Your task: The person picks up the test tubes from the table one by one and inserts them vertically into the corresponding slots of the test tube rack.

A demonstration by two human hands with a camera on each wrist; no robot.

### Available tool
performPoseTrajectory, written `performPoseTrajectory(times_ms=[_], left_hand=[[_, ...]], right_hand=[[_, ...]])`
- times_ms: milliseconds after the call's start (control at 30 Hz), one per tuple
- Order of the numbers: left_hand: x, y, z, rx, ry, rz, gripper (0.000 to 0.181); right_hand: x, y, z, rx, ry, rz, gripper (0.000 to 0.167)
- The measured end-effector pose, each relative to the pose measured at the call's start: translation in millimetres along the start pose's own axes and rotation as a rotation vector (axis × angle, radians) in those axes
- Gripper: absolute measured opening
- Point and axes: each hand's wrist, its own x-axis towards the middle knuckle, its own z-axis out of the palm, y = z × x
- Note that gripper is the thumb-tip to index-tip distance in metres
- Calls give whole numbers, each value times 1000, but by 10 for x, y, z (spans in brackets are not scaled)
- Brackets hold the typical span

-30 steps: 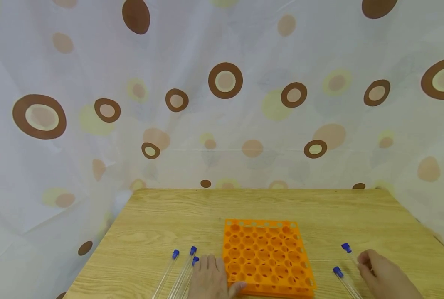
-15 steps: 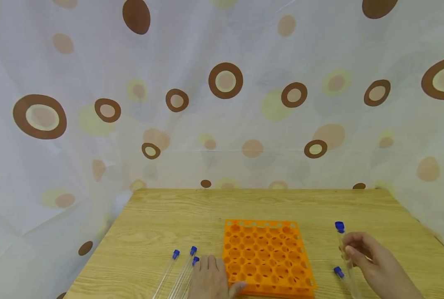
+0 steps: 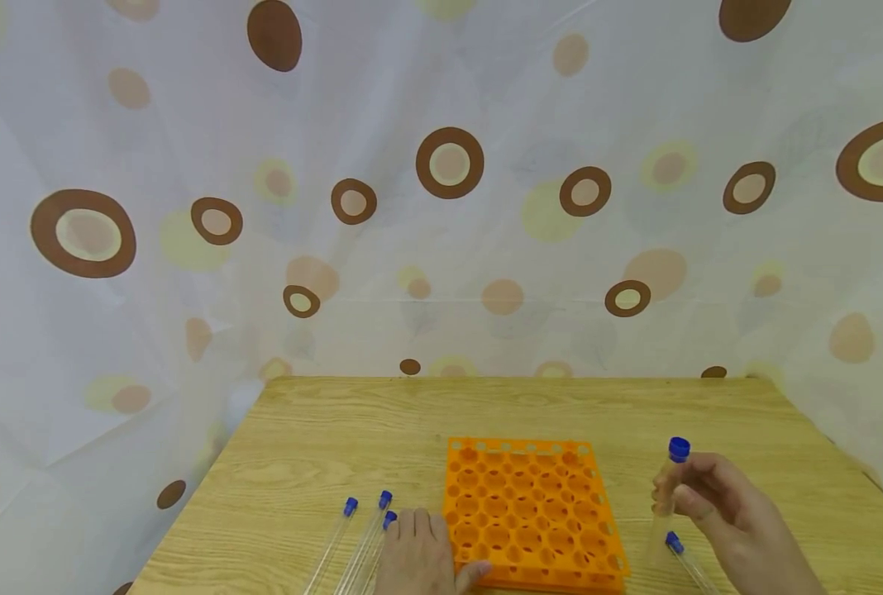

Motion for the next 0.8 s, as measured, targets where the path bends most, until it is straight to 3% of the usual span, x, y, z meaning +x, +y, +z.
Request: performPoseTrajectory(times_ms=[100,267,400,800], left_hand=[[0,1,2,4,7,1,82],[-3,-1,11,7,23,-2,82],[-8,0,14,10,34,-1,82],[-13,1,49,53,76,2,83]], right_hand=[[14,-44,72,-6,-26,-59,21],[33,-46,152,133,-97,-95,23],[47,-17,195,177,-131,-124,27],[24,82,300,125,-135,-115,26]])
